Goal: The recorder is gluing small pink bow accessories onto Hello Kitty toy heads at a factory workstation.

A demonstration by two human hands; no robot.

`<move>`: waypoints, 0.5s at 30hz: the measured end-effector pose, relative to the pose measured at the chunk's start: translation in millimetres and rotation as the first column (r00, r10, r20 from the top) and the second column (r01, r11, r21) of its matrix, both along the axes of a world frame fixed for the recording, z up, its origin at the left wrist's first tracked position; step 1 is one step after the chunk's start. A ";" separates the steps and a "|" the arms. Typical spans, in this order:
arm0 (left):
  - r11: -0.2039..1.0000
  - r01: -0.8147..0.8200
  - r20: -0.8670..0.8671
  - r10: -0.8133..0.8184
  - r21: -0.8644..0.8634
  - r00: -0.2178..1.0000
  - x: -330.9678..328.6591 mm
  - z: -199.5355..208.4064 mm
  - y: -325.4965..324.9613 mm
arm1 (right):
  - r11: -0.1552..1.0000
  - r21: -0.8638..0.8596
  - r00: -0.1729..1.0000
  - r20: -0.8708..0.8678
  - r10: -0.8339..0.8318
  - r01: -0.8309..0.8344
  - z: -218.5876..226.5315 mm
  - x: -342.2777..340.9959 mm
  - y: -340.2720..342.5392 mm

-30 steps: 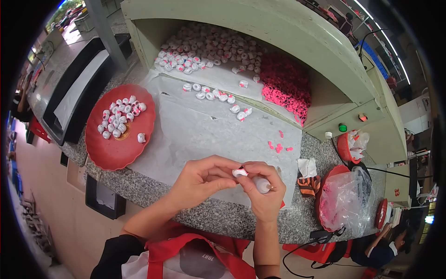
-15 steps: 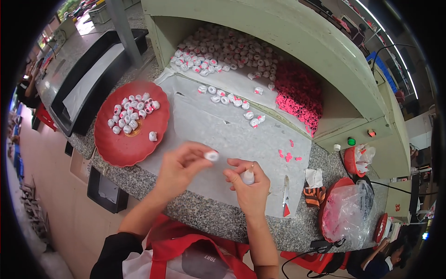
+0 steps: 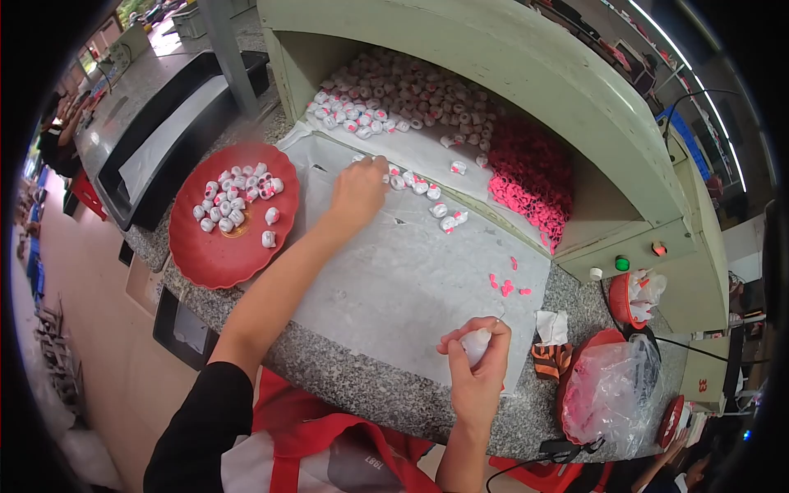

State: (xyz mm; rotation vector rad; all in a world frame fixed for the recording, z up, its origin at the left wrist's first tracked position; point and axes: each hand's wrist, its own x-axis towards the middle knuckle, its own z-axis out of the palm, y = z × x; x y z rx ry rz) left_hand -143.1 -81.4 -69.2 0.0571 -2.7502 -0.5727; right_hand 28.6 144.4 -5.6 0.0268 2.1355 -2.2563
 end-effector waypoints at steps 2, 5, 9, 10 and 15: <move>0.835 0.051 0.079 -0.113 0.548 0.990 32.8 37.2 18.9 | 0.997 -0.003 0.994 -0.080 -0.081 0.081 4.6 5.4 10.2; -0.233 0.016 -0.140 -0.524 0.972 0.840 96.8 56.8 42.0 | 0.989 -0.072 0.990 -0.030 -0.135 0.133 23.9 10.9 8.7; -0.549 -0.174 -0.224 -0.582 0.817 0.781 142.8 68.6 60.7 | 0.975 -0.076 0.972 -0.095 -0.217 0.210 36.7 19.8 5.9; -0.350 -0.068 -0.163 -0.589 0.934 0.792 146.5 69.8 63.2 | 0.974 -0.073 0.970 -0.096 -0.222 0.215 36.4 23.2 6.1; -0.058 0.189 -0.193 -0.487 0.980 0.852 156.3 70.1 70.9 | 0.881 0.303 0.831 -0.532 -0.162 0.365 34.3 36.6 7.6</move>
